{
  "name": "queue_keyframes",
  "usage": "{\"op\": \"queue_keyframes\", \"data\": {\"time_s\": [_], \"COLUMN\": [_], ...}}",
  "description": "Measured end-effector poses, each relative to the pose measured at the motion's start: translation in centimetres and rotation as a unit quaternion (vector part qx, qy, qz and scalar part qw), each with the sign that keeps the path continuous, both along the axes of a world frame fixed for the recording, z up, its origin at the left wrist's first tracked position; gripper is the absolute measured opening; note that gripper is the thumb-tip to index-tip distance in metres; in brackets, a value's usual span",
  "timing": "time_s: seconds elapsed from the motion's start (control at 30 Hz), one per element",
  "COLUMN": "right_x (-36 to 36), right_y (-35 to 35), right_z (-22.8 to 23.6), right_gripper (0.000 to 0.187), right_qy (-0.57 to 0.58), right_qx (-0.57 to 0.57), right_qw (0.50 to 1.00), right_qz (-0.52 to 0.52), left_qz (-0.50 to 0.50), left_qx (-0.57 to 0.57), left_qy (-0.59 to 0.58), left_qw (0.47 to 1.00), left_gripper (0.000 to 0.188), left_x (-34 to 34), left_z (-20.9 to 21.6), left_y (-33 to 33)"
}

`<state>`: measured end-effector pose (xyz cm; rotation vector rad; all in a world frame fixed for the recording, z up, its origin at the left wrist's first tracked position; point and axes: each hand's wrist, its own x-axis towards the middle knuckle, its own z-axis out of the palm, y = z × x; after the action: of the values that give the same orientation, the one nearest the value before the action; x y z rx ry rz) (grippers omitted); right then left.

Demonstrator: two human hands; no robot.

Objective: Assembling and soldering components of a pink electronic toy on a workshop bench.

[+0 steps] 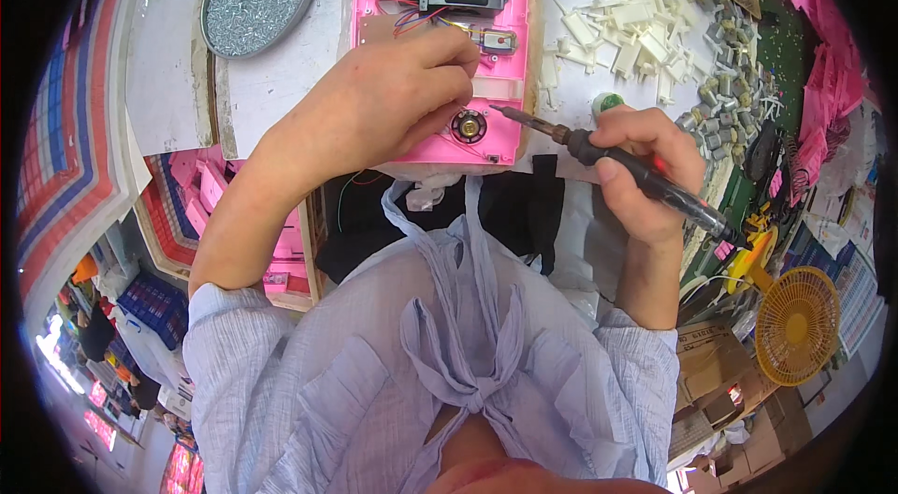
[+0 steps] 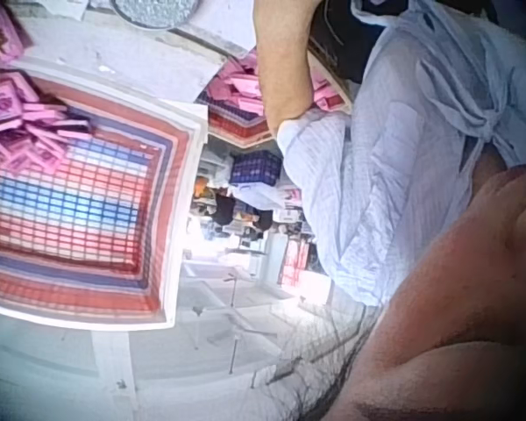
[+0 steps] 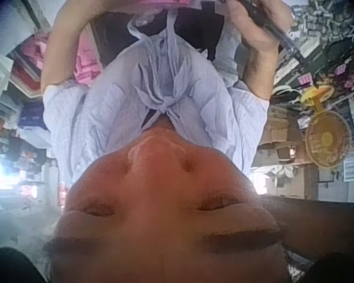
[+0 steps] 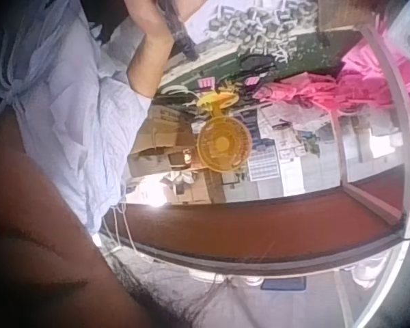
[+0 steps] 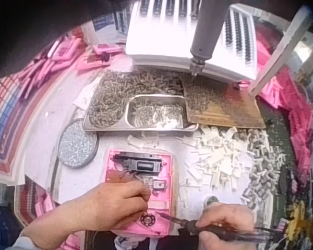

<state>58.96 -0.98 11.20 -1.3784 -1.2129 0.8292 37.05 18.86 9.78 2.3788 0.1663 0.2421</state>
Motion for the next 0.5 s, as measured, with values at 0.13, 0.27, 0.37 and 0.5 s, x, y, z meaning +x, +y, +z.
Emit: {"op": "queue_keyframes", "data": {"time_s": [0.13, 0.27, 0.37, 0.5], "right_x": [0.18, 0.36, 0.21, 0.48], "right_y": [-0.39, -0.33, -0.27, -0.37], "right_z": [0.18, 0.13, -0.03, 0.03], "right_gripper": [0.02, 0.02, 0.02, 0.02], "right_qy": [0.009, -0.012, -0.019, -0.016], "right_qx": [0.012, 0.013, 0.017, 0.024], "right_qw": [1.0, 1.0, 1.0, 0.999], "right_qz": [-0.015, -0.001, 0.0, -0.013], "left_qz": [0.002, 0.004, -0.009, 0.011], "left_qx": [-0.024, -0.001, 0.007, -0.031], "left_qy": [0.003, -0.02, -0.033, -0.049], "left_qw": [1.0, 1.0, 0.999, 0.998], "left_gripper": [0.021, 0.023, 0.025, 0.026], "left_x": [-0.16, -0.12, -0.06, -0.5], "left_z": [-0.2, -0.2, -0.17, -0.85], "left_y": [0.14, -0.16, -0.22, -0.19]}}
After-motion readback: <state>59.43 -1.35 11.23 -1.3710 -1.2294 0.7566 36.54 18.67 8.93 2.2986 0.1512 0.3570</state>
